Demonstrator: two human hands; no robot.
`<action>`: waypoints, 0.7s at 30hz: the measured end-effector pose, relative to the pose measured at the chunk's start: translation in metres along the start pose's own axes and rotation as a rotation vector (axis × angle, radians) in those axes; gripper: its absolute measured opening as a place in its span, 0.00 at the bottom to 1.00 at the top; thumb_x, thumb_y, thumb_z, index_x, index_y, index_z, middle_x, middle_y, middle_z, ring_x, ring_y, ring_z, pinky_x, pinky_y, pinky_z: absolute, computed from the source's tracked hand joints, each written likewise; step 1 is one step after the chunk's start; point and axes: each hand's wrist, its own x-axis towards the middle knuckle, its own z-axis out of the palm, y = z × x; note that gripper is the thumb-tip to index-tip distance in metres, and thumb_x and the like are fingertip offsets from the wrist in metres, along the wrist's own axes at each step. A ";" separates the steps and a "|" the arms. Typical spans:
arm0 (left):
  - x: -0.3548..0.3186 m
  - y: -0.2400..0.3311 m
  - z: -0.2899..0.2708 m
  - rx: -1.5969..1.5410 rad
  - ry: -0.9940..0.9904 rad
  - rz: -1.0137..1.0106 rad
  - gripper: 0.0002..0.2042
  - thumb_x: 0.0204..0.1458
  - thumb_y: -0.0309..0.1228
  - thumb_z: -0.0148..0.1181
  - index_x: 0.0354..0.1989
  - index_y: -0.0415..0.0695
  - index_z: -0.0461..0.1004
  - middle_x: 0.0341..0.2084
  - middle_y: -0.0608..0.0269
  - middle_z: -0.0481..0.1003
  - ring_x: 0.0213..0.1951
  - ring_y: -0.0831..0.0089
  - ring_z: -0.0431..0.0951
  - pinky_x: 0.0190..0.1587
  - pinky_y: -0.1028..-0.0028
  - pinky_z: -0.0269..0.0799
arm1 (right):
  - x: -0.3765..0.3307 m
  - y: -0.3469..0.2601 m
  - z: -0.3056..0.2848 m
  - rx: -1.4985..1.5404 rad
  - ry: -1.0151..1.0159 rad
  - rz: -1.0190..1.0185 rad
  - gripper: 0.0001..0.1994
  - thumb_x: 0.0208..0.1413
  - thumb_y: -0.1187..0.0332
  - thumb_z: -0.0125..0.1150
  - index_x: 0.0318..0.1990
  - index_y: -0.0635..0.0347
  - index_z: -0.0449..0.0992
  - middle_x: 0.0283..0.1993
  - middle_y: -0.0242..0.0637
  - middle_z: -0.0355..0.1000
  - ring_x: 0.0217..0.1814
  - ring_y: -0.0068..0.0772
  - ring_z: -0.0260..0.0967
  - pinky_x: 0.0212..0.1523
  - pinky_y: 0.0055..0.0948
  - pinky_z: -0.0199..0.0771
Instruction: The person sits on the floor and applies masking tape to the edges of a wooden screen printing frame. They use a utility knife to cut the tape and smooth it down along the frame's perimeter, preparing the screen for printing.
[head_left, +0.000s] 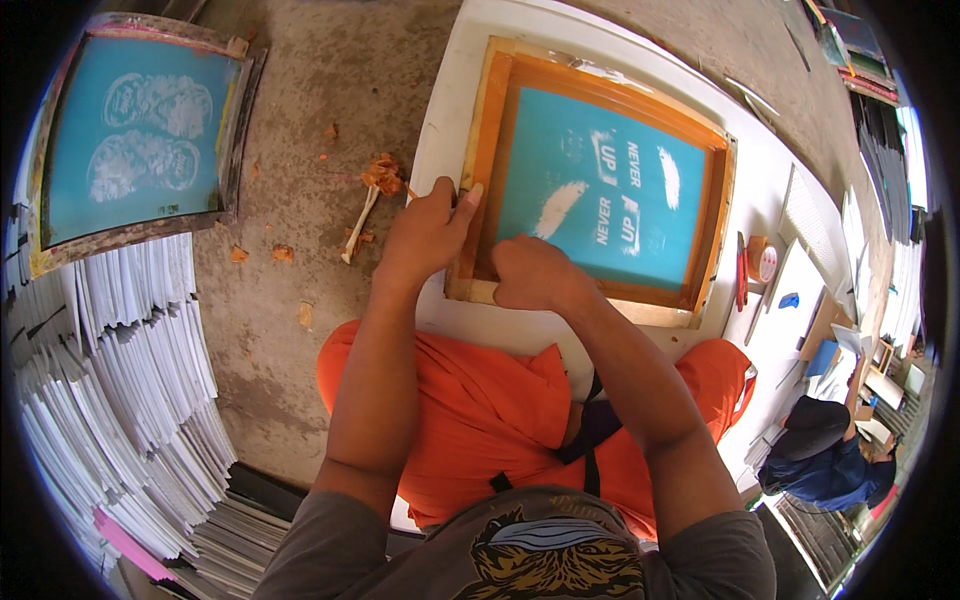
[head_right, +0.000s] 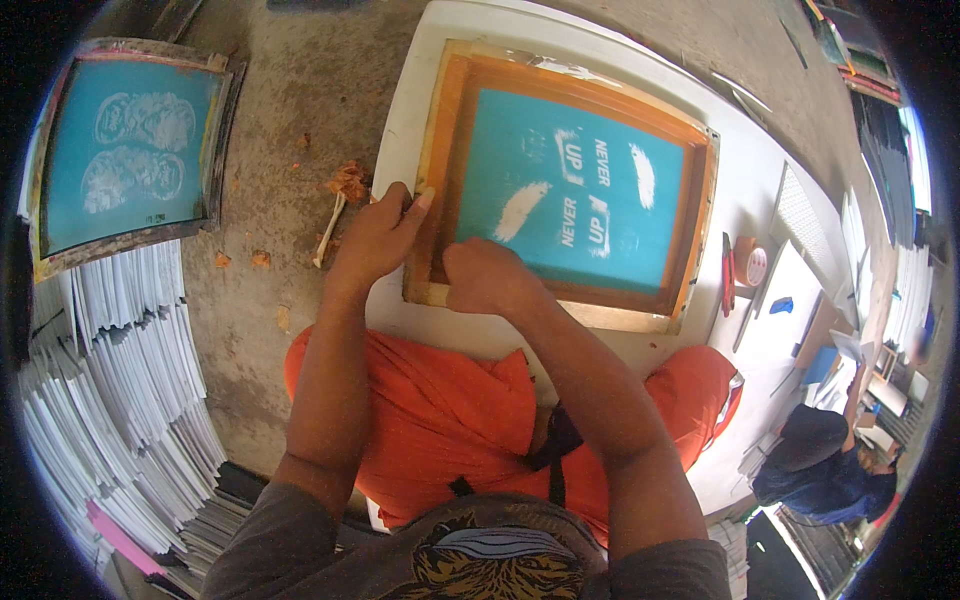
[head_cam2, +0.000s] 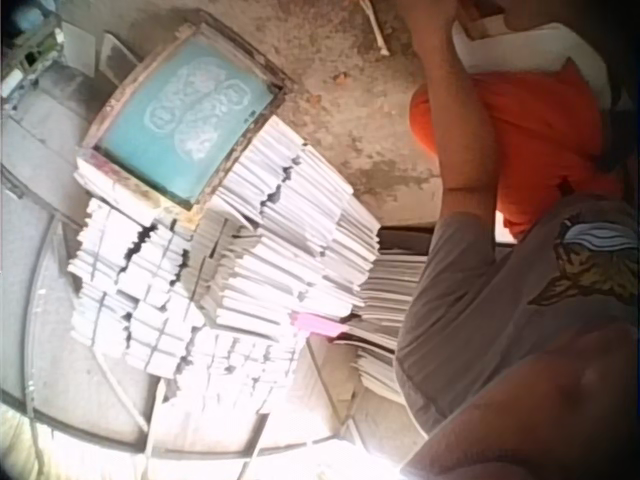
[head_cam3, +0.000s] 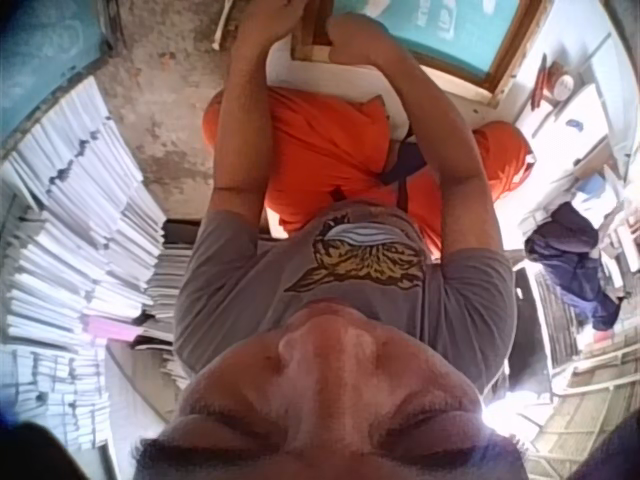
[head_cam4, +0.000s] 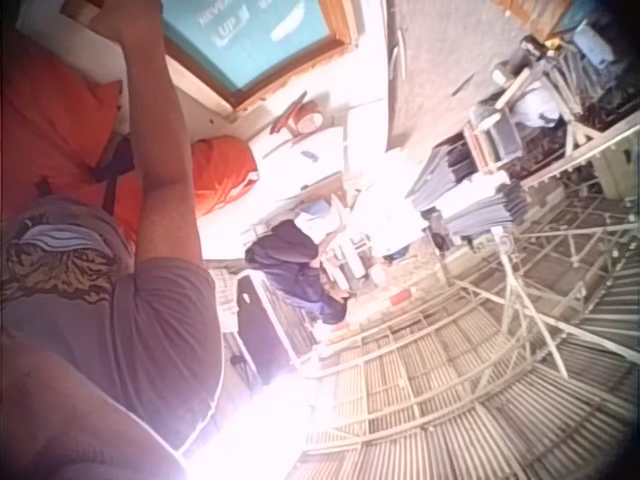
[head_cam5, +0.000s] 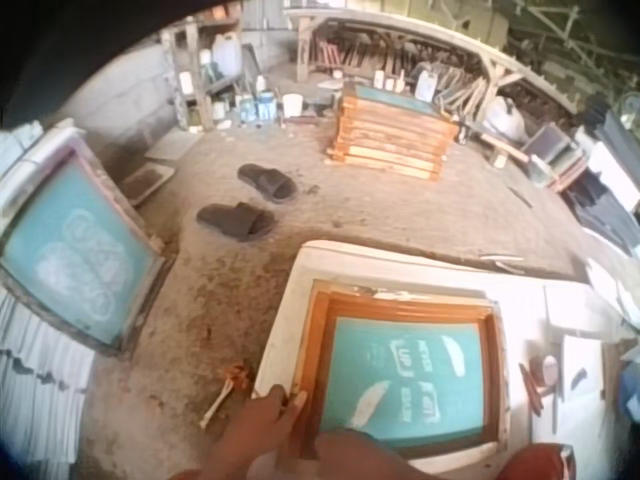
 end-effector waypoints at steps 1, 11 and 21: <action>0.002 -0.002 0.001 -0.004 -0.001 0.004 0.24 0.70 0.51 0.48 0.38 0.38 0.68 0.26 0.43 0.77 0.34 0.43 0.80 0.40 0.51 0.73 | 0.001 -0.001 0.001 0.012 0.012 -0.002 0.12 0.45 0.73 0.58 0.35 0.72 0.82 0.40 0.61 0.80 0.48 0.61 0.80 0.50 0.51 0.81; 0.002 -0.003 0.001 0.011 -0.024 0.002 0.24 0.71 0.51 0.46 0.39 0.37 0.68 0.27 0.41 0.78 0.36 0.41 0.81 0.42 0.49 0.74 | 0.012 0.008 0.022 0.160 0.153 -0.076 0.10 0.39 0.74 0.59 0.31 0.71 0.78 0.32 0.60 0.76 0.39 0.64 0.77 0.41 0.53 0.76; 0.004 -0.008 0.002 -0.027 -0.009 0.004 0.25 0.71 0.52 0.46 0.39 0.37 0.68 0.28 0.41 0.77 0.37 0.41 0.81 0.41 0.50 0.74 | 0.004 0.033 0.037 0.458 0.350 -0.140 0.19 0.41 0.71 0.62 0.44 0.64 0.82 0.44 0.51 0.79 0.45 0.53 0.77 0.46 0.42 0.78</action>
